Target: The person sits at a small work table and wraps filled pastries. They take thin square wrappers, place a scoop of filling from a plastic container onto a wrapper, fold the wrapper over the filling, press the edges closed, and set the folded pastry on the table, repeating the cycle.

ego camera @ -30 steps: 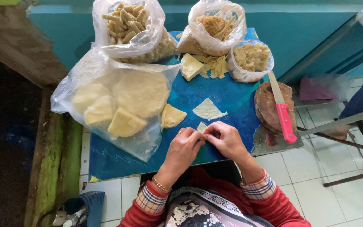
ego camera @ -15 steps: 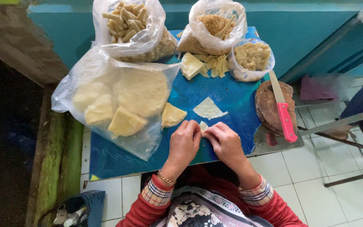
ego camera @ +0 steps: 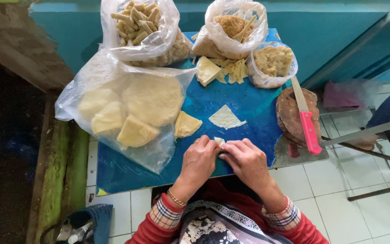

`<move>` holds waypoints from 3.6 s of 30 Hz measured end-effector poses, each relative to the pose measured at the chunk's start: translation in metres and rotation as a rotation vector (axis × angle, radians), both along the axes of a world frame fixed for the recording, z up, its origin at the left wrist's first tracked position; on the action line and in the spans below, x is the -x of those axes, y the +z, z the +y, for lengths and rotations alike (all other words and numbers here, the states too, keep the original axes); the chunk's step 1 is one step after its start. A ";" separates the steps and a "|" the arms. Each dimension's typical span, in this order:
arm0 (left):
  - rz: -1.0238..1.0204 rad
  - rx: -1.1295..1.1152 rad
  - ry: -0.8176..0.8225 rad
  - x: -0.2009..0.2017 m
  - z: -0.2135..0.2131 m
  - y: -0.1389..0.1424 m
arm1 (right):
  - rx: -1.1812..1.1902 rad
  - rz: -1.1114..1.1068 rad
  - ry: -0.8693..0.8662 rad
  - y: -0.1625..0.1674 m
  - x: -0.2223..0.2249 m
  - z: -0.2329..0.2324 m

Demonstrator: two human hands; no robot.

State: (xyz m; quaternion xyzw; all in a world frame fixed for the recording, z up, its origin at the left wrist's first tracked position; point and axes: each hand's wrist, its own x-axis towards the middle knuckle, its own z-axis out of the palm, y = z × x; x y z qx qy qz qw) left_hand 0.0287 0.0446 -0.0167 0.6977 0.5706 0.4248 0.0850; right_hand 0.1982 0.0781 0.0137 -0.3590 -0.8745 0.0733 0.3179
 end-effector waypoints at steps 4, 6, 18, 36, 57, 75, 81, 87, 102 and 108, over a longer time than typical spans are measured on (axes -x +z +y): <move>-0.011 0.054 0.028 0.001 -0.005 0.006 | 0.051 -0.023 0.025 -0.001 -0.001 0.003; -0.045 0.026 0.024 0.004 -0.006 0.010 | 0.090 -0.031 0.036 -0.002 0.001 0.010; -0.012 -0.028 0.049 0.002 -0.004 0.007 | 0.165 0.019 0.022 0.000 0.000 0.012; -0.328 0.007 0.091 0.006 -0.003 0.009 | -0.271 -0.249 0.020 0.014 0.015 0.006; -0.343 0.013 0.046 0.009 -0.013 0.015 | -0.488 0.053 -0.059 0.106 0.135 0.322; -0.193 -0.026 -0.004 0.010 -0.012 0.018 | 0.051 -0.442 -0.516 0.041 0.026 0.379; 0.101 -0.028 0.008 0.002 0.001 0.016 | 0.117 -0.054 -0.601 0.042 -0.009 0.360; 0.428 0.008 0.034 -0.012 0.030 0.007 | 0.376 0.305 -0.319 0.041 -0.029 0.314; 0.337 -0.033 0.083 -0.005 0.026 0.004 | -0.135 -0.172 -0.258 0.019 -0.013 0.085; 0.343 -0.003 0.084 -0.005 0.031 0.009 | -0.416 -0.323 -0.155 0.012 -0.014 0.073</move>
